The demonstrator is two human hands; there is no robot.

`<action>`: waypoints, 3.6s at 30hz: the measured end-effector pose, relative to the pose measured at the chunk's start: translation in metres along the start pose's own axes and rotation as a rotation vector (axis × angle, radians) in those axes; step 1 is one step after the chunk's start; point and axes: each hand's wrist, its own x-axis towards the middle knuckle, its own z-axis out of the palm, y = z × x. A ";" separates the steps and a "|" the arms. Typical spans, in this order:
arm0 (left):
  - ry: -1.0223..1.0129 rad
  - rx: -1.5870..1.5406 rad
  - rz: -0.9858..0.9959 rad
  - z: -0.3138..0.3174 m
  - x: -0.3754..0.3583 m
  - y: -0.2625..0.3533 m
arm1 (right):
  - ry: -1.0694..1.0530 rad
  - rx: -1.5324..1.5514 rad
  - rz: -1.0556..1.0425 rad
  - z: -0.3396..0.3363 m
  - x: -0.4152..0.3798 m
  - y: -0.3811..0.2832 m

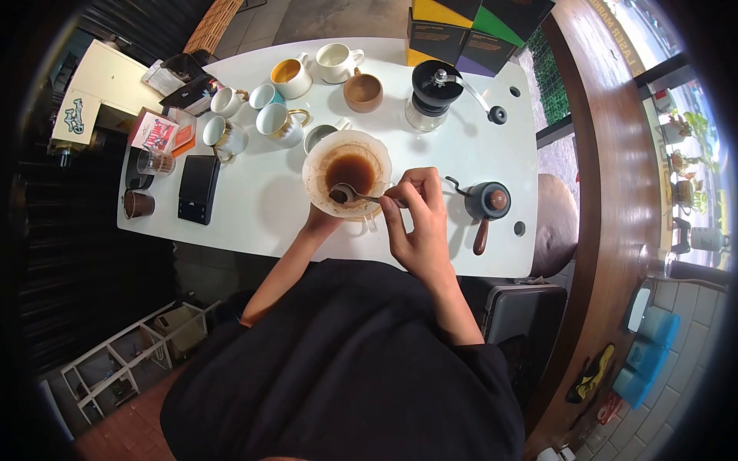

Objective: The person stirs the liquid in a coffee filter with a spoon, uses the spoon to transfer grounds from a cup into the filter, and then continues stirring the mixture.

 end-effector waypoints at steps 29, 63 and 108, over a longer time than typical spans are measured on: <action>-0.027 0.101 0.155 0.000 0.002 0.004 | -0.031 -0.091 -0.144 -0.003 -0.005 -0.004; -0.034 -0.032 0.118 0.005 0.008 0.013 | 0.038 -0.276 -0.131 -0.004 0.007 0.013; -0.044 -0.139 0.030 0.002 0.003 0.017 | -0.211 -0.116 -0.121 -0.003 -0.003 0.004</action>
